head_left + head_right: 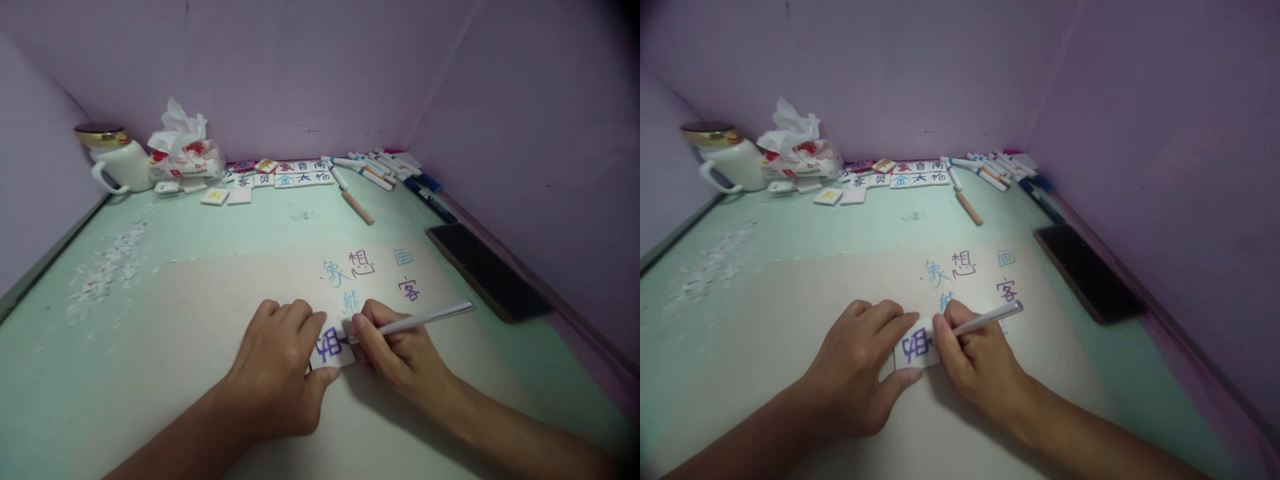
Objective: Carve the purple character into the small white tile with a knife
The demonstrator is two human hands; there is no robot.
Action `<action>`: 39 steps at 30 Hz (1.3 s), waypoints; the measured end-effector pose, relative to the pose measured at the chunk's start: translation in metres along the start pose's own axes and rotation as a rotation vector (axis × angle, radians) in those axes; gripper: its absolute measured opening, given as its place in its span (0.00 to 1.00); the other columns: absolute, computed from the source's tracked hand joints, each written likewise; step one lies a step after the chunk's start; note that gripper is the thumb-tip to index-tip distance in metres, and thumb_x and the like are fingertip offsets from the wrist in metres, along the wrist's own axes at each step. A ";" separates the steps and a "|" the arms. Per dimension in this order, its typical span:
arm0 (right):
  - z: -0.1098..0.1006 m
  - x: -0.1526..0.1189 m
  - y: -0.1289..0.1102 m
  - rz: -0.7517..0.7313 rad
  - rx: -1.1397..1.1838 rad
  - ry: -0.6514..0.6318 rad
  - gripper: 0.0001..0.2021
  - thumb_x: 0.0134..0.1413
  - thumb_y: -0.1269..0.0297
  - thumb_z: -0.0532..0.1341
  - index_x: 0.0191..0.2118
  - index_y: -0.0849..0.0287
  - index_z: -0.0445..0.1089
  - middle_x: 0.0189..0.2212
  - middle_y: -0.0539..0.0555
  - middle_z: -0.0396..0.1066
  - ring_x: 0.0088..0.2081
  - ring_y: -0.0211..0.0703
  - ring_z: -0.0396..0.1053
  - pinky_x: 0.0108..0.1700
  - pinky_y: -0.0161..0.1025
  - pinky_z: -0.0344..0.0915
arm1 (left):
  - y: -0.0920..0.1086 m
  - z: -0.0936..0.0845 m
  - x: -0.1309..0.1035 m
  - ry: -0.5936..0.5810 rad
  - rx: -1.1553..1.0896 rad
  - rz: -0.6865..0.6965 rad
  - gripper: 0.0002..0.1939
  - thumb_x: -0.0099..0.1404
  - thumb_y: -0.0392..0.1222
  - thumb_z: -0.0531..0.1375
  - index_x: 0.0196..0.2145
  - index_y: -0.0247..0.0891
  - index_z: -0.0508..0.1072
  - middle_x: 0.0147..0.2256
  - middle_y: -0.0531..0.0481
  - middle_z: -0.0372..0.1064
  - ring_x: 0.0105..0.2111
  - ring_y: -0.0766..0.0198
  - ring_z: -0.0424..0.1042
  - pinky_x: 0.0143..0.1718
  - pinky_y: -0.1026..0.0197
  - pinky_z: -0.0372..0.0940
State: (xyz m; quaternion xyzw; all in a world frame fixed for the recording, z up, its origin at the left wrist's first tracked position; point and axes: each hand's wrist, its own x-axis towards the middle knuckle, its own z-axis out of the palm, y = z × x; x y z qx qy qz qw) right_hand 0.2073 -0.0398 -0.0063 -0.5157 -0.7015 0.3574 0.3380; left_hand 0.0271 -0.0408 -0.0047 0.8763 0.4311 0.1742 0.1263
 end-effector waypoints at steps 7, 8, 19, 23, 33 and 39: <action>0.000 -0.001 0.001 -0.008 0.027 0.003 0.16 0.61 0.64 0.47 0.20 0.54 0.52 0.14 0.45 0.55 0.17 0.34 0.54 0.20 0.36 0.52 | 0.002 0.001 -0.001 0.015 -0.018 -0.046 0.14 0.54 0.41 0.58 0.39 0.35 0.68 0.32 0.44 0.64 0.32 0.55 0.62 0.34 0.51 0.54; 0.001 -0.002 0.001 -0.005 0.035 0.003 0.16 0.61 0.64 0.47 0.20 0.54 0.52 0.14 0.45 0.55 0.17 0.34 0.54 0.20 0.35 0.52 | 0.002 0.001 0.000 0.014 -0.016 -0.051 0.14 0.54 0.41 0.58 0.38 0.35 0.68 0.32 0.45 0.64 0.32 0.55 0.62 0.34 0.51 0.54; 0.004 0.001 0.003 0.142 0.088 -0.004 0.18 0.62 0.60 0.48 0.20 0.56 0.53 0.14 0.46 0.58 0.17 0.34 0.56 0.20 0.34 0.52 | 0.003 0.005 -0.002 -0.001 0.038 -0.049 0.31 0.52 0.54 0.64 0.47 0.33 0.64 0.33 0.45 0.65 0.32 0.55 0.63 0.37 0.49 0.55; 0.002 0.001 0.002 0.149 0.066 -0.018 0.18 0.62 0.61 0.49 0.20 0.55 0.52 0.13 0.45 0.56 0.17 0.34 0.54 0.19 0.34 0.51 | 0.004 -0.001 -0.003 -0.108 0.002 -0.021 0.36 0.52 0.52 0.66 0.53 0.36 0.60 0.37 0.46 0.66 0.35 0.55 0.63 0.43 0.48 0.55; 0.004 0.001 -0.001 0.039 0.000 0.007 0.16 0.61 0.63 0.47 0.20 0.54 0.49 0.13 0.44 0.54 0.16 0.34 0.53 0.19 0.34 0.51 | 0.001 0.000 -0.001 -0.100 -0.035 -0.064 0.20 0.51 0.41 0.64 0.43 0.38 0.66 0.32 0.49 0.65 0.31 0.57 0.61 0.36 0.52 0.55; 0.005 -0.001 -0.002 0.010 -0.013 0.027 0.16 0.60 0.64 0.47 0.20 0.53 0.48 0.13 0.44 0.52 0.16 0.33 0.52 0.18 0.34 0.50 | 0.004 0.002 -0.001 -0.029 -0.041 -0.078 0.15 0.51 0.42 0.64 0.36 0.38 0.68 0.29 0.49 0.65 0.29 0.57 0.61 0.33 0.53 0.54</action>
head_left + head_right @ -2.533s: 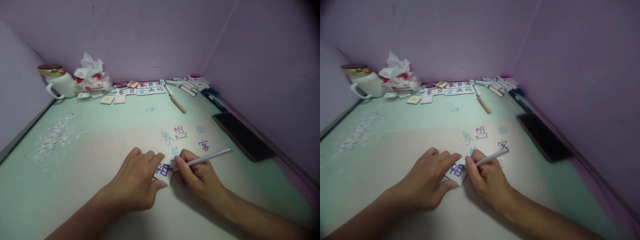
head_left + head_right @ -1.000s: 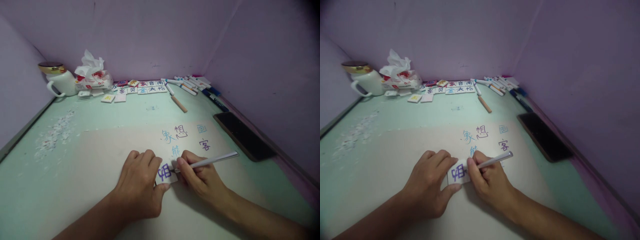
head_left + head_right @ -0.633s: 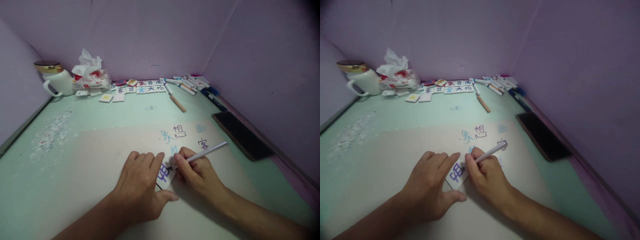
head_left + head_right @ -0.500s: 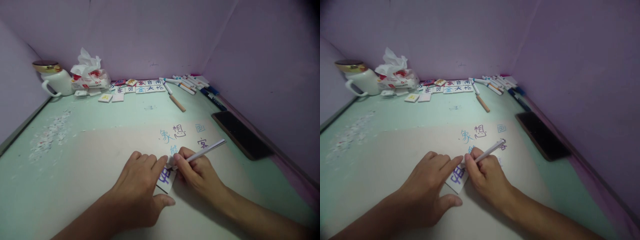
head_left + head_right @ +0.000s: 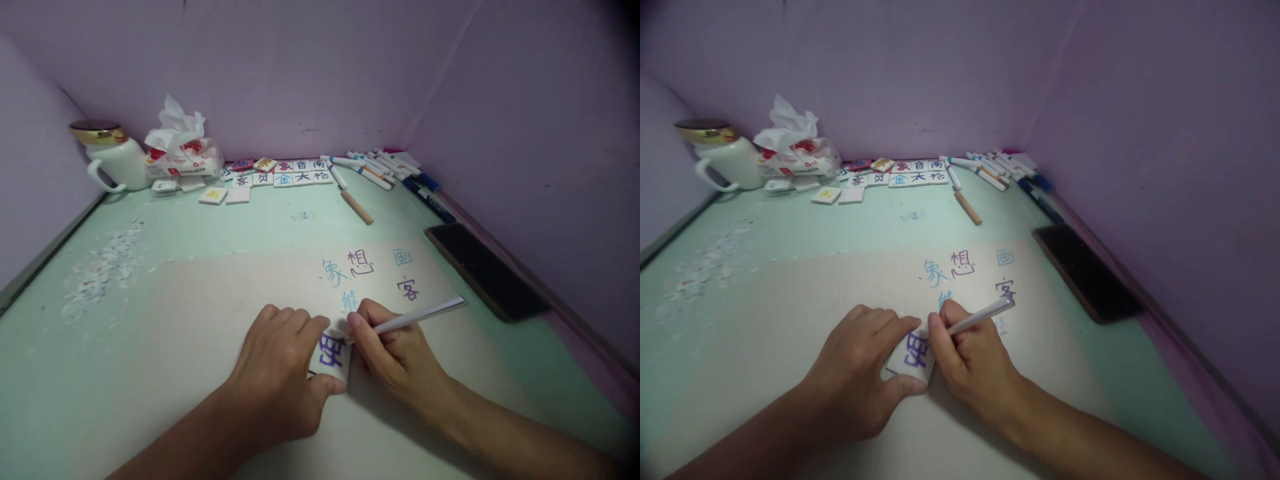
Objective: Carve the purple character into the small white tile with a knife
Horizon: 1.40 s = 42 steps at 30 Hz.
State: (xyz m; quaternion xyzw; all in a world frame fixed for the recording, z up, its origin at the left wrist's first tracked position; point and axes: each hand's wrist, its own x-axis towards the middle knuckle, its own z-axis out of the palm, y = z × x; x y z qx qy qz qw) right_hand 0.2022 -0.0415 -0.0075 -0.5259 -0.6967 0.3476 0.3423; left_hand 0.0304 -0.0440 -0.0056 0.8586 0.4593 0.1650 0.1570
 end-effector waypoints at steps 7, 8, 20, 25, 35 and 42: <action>0.000 0.000 -0.001 -0.038 -0.019 0.015 0.16 0.60 0.65 0.48 0.20 0.54 0.49 0.12 0.45 0.53 0.15 0.33 0.52 0.18 0.34 0.51 | 0.002 0.005 0.001 0.098 0.007 -0.007 0.14 0.49 0.44 0.65 0.33 0.36 0.69 0.27 0.48 0.66 0.28 0.56 0.63 0.32 0.52 0.56; 0.000 0.000 -0.001 -0.041 -0.017 0.015 0.16 0.60 0.65 0.48 0.20 0.54 0.49 0.12 0.45 0.54 0.15 0.33 0.52 0.18 0.34 0.51 | 0.002 0.006 0.001 0.110 0.009 -0.006 0.15 0.49 0.44 0.65 0.33 0.36 0.69 0.27 0.48 0.66 0.28 0.56 0.64 0.31 0.52 0.56; 0.001 -0.006 0.002 0.012 0.063 0.004 0.15 0.60 0.65 0.48 0.21 0.54 0.52 0.13 0.46 0.60 0.16 0.35 0.57 0.19 0.35 0.52 | 0.004 0.009 -0.001 0.173 0.036 -0.042 0.13 0.51 0.47 0.64 0.30 0.37 0.68 0.27 0.46 0.68 0.28 0.54 0.67 0.33 0.50 0.59; 0.002 -0.006 0.000 0.000 0.076 0.001 0.16 0.60 0.64 0.49 0.21 0.54 0.51 0.13 0.46 0.57 0.16 0.34 0.55 0.19 0.34 0.51 | 0.006 0.010 -0.001 0.186 0.055 -0.047 0.11 0.53 0.47 0.61 0.29 0.36 0.67 0.26 0.45 0.68 0.27 0.54 0.68 0.32 0.49 0.59; 0.001 -0.008 0.001 0.060 0.166 -0.059 0.16 0.61 0.62 0.49 0.21 0.55 0.54 0.14 0.46 0.58 0.17 0.35 0.57 0.20 0.35 0.53 | 0.003 0.012 0.001 0.174 0.046 -0.041 0.13 0.52 0.47 0.63 0.28 0.36 0.67 0.26 0.45 0.68 0.27 0.54 0.67 0.32 0.49 0.59; -0.014 0.002 0.008 0.163 0.350 0.080 0.16 0.60 0.56 0.54 0.23 0.58 0.60 0.14 0.45 0.60 0.16 0.32 0.55 0.18 0.32 0.51 | -0.003 0.006 0.003 0.112 -0.024 -0.003 0.16 0.53 0.46 0.63 0.36 0.33 0.69 0.29 0.45 0.66 0.29 0.55 0.64 0.33 0.49 0.58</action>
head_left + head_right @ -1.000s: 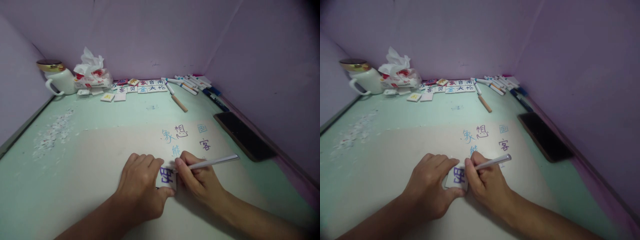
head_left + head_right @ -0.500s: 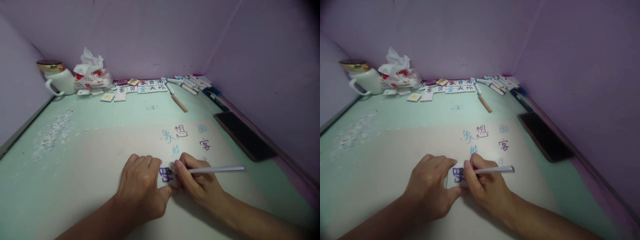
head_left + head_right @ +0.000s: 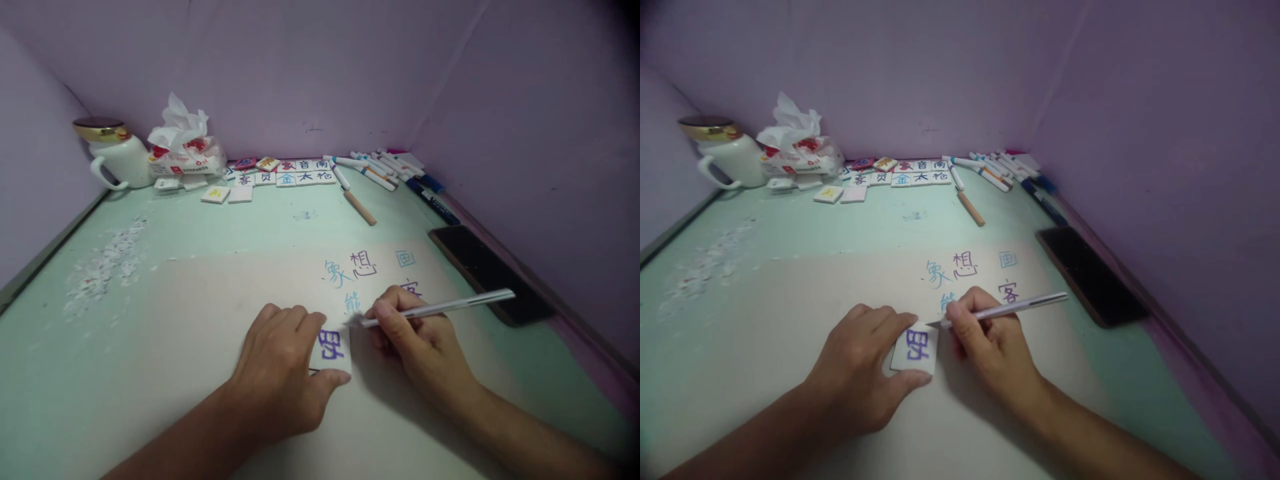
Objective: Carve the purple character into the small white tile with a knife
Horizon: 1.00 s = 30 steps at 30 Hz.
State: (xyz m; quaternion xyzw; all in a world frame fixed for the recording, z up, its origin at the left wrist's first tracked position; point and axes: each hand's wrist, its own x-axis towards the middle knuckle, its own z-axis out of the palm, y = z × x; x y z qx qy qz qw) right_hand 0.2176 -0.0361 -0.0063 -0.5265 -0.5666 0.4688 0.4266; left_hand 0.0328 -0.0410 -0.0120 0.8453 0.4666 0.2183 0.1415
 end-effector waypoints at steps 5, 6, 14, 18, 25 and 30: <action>-0.010 0.013 0.003 0.057 0.053 -0.039 0.14 0.57 0.55 0.58 0.27 0.59 0.65 0.16 0.46 0.63 0.17 0.32 0.57 0.18 0.32 0.51 | -0.004 -0.005 -0.001 -0.016 -0.046 0.023 0.23 0.54 0.37 0.59 0.48 0.34 0.66 0.38 0.41 0.63 0.35 0.54 0.62 0.36 0.49 0.59; -0.010 0.014 0.004 0.069 0.077 -0.058 0.14 0.57 0.54 0.58 0.27 0.59 0.65 0.16 0.46 0.63 0.18 0.33 0.58 0.18 0.32 0.52 | -0.004 -0.005 -0.001 -0.006 -0.055 0.037 0.24 0.54 0.35 0.57 0.50 0.35 0.64 0.41 0.41 0.62 0.38 0.54 0.62 0.38 0.48 0.60; -0.009 0.018 0.002 0.092 0.168 -0.167 0.16 0.55 0.51 0.59 0.29 0.60 0.64 0.19 0.47 0.63 0.20 0.32 0.60 0.20 0.31 0.52 | 0.001 -0.001 0.003 0.038 0.011 -0.009 0.26 0.53 0.47 0.62 0.47 0.29 0.65 0.42 0.37 0.62 0.41 0.47 0.61 0.44 0.40 0.57; -0.009 0.019 0.004 0.133 0.197 -0.170 0.18 0.54 0.48 0.59 0.27 0.59 0.62 0.16 0.46 0.63 0.18 0.31 0.58 0.20 0.30 0.51 | 0.000 -0.002 0.004 0.002 -0.009 0.011 0.21 0.54 0.39 0.59 0.46 0.29 0.67 0.40 0.38 0.63 0.40 0.49 0.61 0.43 0.41 0.57; -0.007 0.020 0.005 0.135 0.127 -0.105 0.17 0.54 0.52 0.60 0.24 0.58 0.60 0.13 0.45 0.63 0.15 0.30 0.56 0.17 0.30 0.49 | -0.010 -0.004 0.003 0.014 -0.079 0.103 0.23 0.54 0.34 0.57 0.48 0.28 0.65 0.43 0.38 0.61 0.43 0.51 0.61 0.45 0.43 0.57; -0.005 0.018 0.006 0.100 0.082 -0.135 0.16 0.57 0.54 0.58 0.24 0.60 0.64 0.14 0.46 0.62 0.17 0.31 0.57 0.19 0.31 0.51 | -0.010 -0.003 0.004 0.002 -0.067 0.099 0.19 0.58 0.37 0.58 0.47 0.30 0.66 0.43 0.38 0.61 0.43 0.49 0.61 0.44 0.42 0.58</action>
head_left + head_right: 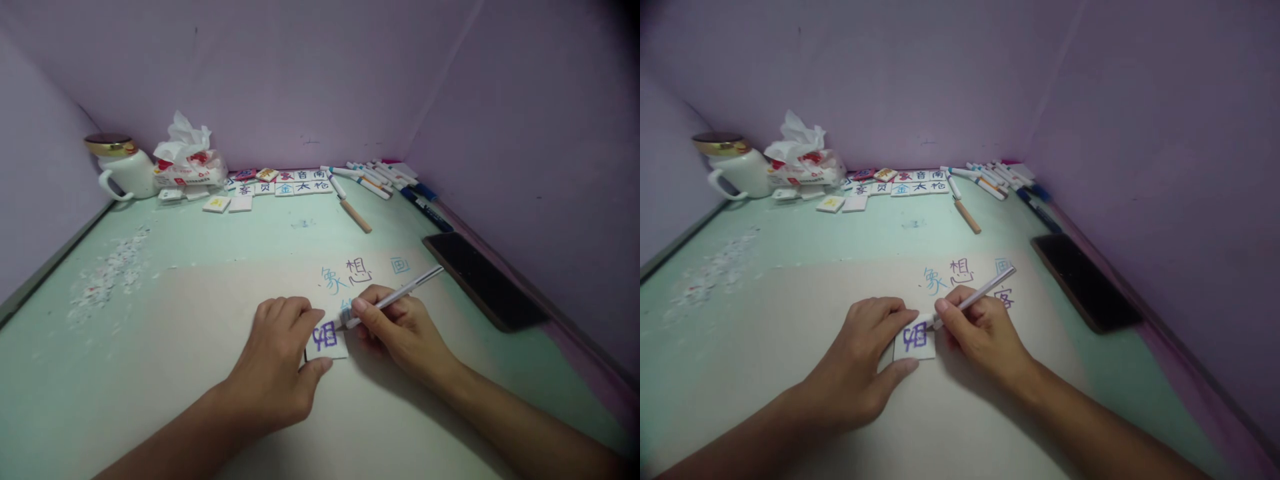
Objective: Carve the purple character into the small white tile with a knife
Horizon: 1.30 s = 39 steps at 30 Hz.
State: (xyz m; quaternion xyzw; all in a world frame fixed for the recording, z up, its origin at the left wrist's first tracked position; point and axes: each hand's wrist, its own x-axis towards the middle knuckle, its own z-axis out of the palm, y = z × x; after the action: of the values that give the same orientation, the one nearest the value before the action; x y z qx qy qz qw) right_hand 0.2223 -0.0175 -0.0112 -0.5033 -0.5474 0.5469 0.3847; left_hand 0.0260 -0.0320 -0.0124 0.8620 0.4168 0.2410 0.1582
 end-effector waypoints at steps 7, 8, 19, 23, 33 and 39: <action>-0.002 0.000 0.006 0.003 0.030 -0.053 0.17 0.57 0.52 0.57 0.25 0.60 0.64 0.15 0.46 0.61 0.18 0.32 0.56 0.20 0.31 0.51 | 0.000 -0.001 -0.002 -0.006 0.003 -0.003 0.19 0.57 0.36 0.57 0.48 0.32 0.65 0.43 0.39 0.62 0.43 0.50 0.61 0.44 0.42 0.58; -0.002 0.001 0.006 0.002 0.029 -0.057 0.17 0.57 0.52 0.57 0.25 0.60 0.64 0.15 0.46 0.61 0.18 0.32 0.56 0.20 0.31 0.50 | 0.001 0.000 -0.002 -0.004 0.002 -0.004 0.19 0.57 0.36 0.57 0.47 0.32 0.65 0.43 0.39 0.62 0.43 0.50 0.61 0.44 0.42 0.58; 0.001 0.001 0.005 0.007 0.019 -0.051 0.16 0.57 0.53 0.57 0.26 0.60 0.65 0.16 0.47 0.63 0.18 0.33 0.57 0.21 0.32 0.52 | 0.000 0.001 0.000 -0.003 -0.001 -0.011 0.19 0.57 0.36 0.57 0.47 0.33 0.64 0.43 0.39 0.62 0.42 0.50 0.62 0.44 0.41 0.58; 0.001 0.002 0.004 0.018 0.001 -0.059 0.16 0.57 0.53 0.57 0.26 0.60 0.65 0.16 0.47 0.63 0.18 0.33 0.58 0.21 0.32 0.52 | 0.001 0.001 -0.001 0.004 -0.006 -0.025 0.19 0.57 0.36 0.57 0.48 0.34 0.64 0.43 0.40 0.63 0.43 0.50 0.62 0.44 0.41 0.58; 0.002 -0.002 0.002 -0.007 -0.114 -0.015 0.15 0.57 0.55 0.57 0.25 0.60 0.65 0.15 0.47 0.62 0.18 0.34 0.57 0.20 0.33 0.52 | 0.001 0.001 -0.001 -0.003 -0.010 -0.025 0.19 0.57 0.36 0.57 0.47 0.33 0.65 0.43 0.39 0.63 0.42 0.50 0.62 0.44 0.42 0.58; 0.004 0.000 -0.001 -0.016 -0.189 0.007 0.17 0.58 0.55 0.56 0.23 0.59 0.63 0.14 0.47 0.62 0.17 0.33 0.57 0.20 0.32 0.52 | 0.002 -0.001 0.000 -0.013 -0.014 -0.019 0.18 0.57 0.35 0.57 0.46 0.31 0.65 0.42 0.38 0.62 0.42 0.50 0.62 0.44 0.41 0.58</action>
State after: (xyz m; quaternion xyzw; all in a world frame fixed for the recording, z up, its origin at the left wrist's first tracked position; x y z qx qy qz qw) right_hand 0.2183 -0.0184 -0.0106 -0.5349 -0.5991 0.4879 0.3420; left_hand 0.0269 -0.0327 -0.0107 0.8585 0.4222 0.2370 0.1691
